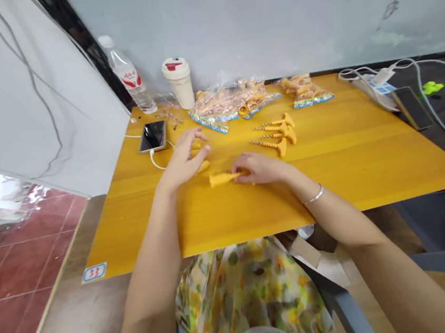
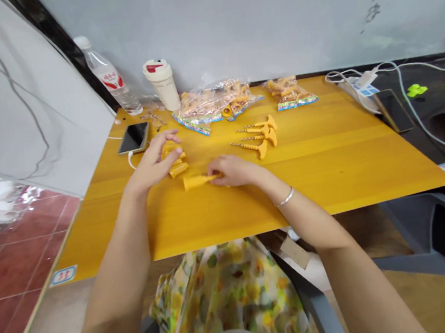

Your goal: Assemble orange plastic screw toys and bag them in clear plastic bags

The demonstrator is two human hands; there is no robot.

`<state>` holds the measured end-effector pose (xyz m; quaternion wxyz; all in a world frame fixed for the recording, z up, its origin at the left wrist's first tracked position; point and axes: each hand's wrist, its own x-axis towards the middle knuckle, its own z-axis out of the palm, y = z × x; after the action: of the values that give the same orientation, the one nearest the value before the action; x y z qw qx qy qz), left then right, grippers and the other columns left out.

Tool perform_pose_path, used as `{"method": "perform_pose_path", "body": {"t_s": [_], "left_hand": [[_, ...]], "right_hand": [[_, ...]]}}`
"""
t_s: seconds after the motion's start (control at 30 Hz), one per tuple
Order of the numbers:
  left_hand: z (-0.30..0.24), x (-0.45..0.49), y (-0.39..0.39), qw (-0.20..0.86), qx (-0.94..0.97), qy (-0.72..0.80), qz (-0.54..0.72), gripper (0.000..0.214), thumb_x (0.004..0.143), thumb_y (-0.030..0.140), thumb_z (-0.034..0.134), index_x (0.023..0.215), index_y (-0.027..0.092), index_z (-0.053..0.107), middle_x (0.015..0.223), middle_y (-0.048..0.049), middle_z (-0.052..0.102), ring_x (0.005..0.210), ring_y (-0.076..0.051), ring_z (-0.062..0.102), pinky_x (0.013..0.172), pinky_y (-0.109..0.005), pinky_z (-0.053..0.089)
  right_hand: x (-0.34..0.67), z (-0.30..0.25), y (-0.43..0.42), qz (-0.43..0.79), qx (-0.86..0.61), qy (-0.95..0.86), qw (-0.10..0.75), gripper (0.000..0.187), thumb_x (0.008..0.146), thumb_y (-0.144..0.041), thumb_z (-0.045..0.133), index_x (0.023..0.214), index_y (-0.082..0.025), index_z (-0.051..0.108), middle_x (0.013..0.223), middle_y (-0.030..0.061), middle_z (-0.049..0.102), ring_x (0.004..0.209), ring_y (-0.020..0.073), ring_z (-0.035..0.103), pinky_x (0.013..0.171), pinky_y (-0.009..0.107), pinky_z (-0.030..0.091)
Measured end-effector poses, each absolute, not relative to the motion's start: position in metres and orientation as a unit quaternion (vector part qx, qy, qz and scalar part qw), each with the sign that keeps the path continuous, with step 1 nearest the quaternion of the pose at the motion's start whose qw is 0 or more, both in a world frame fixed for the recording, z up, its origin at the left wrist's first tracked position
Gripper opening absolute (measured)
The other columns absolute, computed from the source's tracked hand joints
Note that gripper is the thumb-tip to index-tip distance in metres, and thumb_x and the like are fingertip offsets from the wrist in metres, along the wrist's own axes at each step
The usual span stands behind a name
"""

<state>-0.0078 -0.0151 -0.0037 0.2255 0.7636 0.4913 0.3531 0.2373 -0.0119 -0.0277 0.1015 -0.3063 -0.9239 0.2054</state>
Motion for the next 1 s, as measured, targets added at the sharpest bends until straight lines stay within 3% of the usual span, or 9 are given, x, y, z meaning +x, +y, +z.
{"method": "perform_pose_path", "body": {"t_s": [0.13,0.23,0.33,0.43,0.5,0.6,0.67,0.77,1.0], "left_hand": [[-0.003,0.0,-0.017,0.353,0.794,0.383,0.313,0.029,0.085,0.043,0.066,0.106,0.023,0.067,0.126,-0.009,0.068,0.12,-0.024,0.061,0.103,-0.037,0.046],[-0.01,0.004,-0.014,0.344,0.799,0.373,0.321,0.021,0.085,0.036,0.066,0.101,0.022,0.069,0.107,-0.0067,0.071,0.099,-0.02,0.064,0.091,-0.033,0.048],[-0.013,0.003,-0.011,0.313,0.783,0.372,0.387,0.014,0.087,0.031,0.064,0.097,0.022,0.069,0.1,-0.0054,0.067,0.091,-0.018,0.061,0.085,-0.031,0.047],[-0.012,0.0,-0.01,0.329,0.747,0.389,0.426,0.015,0.087,0.034,0.066,0.098,0.023,0.066,0.088,-0.002,0.06,0.074,-0.014,0.055,0.07,-0.026,0.046],[-0.011,-0.001,-0.009,0.375,0.706,0.413,0.436,0.018,0.089,0.04,0.065,0.097,0.024,0.062,0.075,0.0016,0.053,0.06,-0.012,0.047,0.057,-0.024,0.039],[-0.009,-0.001,-0.009,0.444,0.629,0.453,0.448,0.028,0.09,0.049,0.063,0.085,0.024,0.052,0.061,0.0062,0.039,0.047,-0.009,0.035,0.046,-0.021,0.027],[-0.008,0.0,-0.009,0.465,0.589,0.478,0.455,0.034,0.089,0.05,0.063,0.077,0.023,0.046,0.057,0.0073,0.032,0.044,-0.008,0.03,0.044,-0.021,0.022],[-0.008,0.001,-0.007,0.461,0.555,0.519,0.458,0.036,0.09,0.045,0.061,0.069,0.022,0.044,0.055,0.0067,0.029,0.044,-0.008,0.029,0.043,-0.021,0.022],[-0.006,-0.021,0.007,0.391,0.466,0.589,0.532,0.035,0.09,0.041,0.057,0.064,0.021,0.043,0.053,0.0058,0.032,0.045,-0.008,0.026,0.043,-0.022,0.021]], "right_hand": [[0.253,-0.024,0.005,0.221,-0.381,-0.878,0.189,0.014,0.089,-0.026,0.063,0.1,-0.018,0.067,0.093,0.0069,0.07,0.086,0.021,0.062,0.081,0.034,0.045],[0.253,-0.024,0.007,0.274,-0.366,-0.845,0.278,0.018,0.085,-0.034,0.068,0.097,-0.02,0.065,0.098,0.0059,0.07,0.093,0.0206,0.062,0.087,0.035,0.046],[0.25,-0.024,0.006,0.394,-0.4,-0.737,0.376,0.042,0.081,-0.046,0.073,0.114,-0.022,0.061,0.098,0.0039,0.069,0.091,0.0187,0.063,0.081,0.033,0.048],[0.247,-0.021,0.004,0.559,-0.413,-0.625,0.355,0.055,0.081,-0.056,0.072,0.121,-0.022,0.058,0.088,0.0022,0.071,0.07,0.0141,0.059,0.062,0.028,0.046],[0.245,-0.02,0.002,0.587,-0.391,-0.619,0.345,0.058,0.079,-0.059,0.073,0.119,-0.021,0.058,0.085,0.002,0.071,0.062,0.0119,0.054,0.056,0.026,0.041],[0.24,-0.022,-0.005,0.463,-0.375,-0.706,0.383,0.055,0.083,-0.055,0.071,0.125,-0.023,0.053,0.077,-0.0019,0.068,0.059,0.0122,0.052,0.056,0.025,0.038],[0.236,-0.025,-0.01,0.317,-0.377,-0.781,0.384,0.041,0.09,-0.047,0.066,0.122,-0.024,0.054,0.076,-0.0013,0.066,0.063,0.0145,0.055,0.06,0.027,0.04],[0.233,-0.028,-0.014,0.135,-0.36,-0.859,0.338,0.016,0.098,-0.033,0.052,0.106,-0.024,0.062,0.096,0.0058,0.07,0.081,0.0189,0.063,0.069,0.03,0.043],[0.258,-0.03,-0.016,0.021,-0.38,-0.861,0.337,0.019,0.092,-0.02,0.05,0.088,-0.025,0.069,0.108,0.0069,0.069,0.093,0.0224,0.062,0.084,0.036,0.047]]}}
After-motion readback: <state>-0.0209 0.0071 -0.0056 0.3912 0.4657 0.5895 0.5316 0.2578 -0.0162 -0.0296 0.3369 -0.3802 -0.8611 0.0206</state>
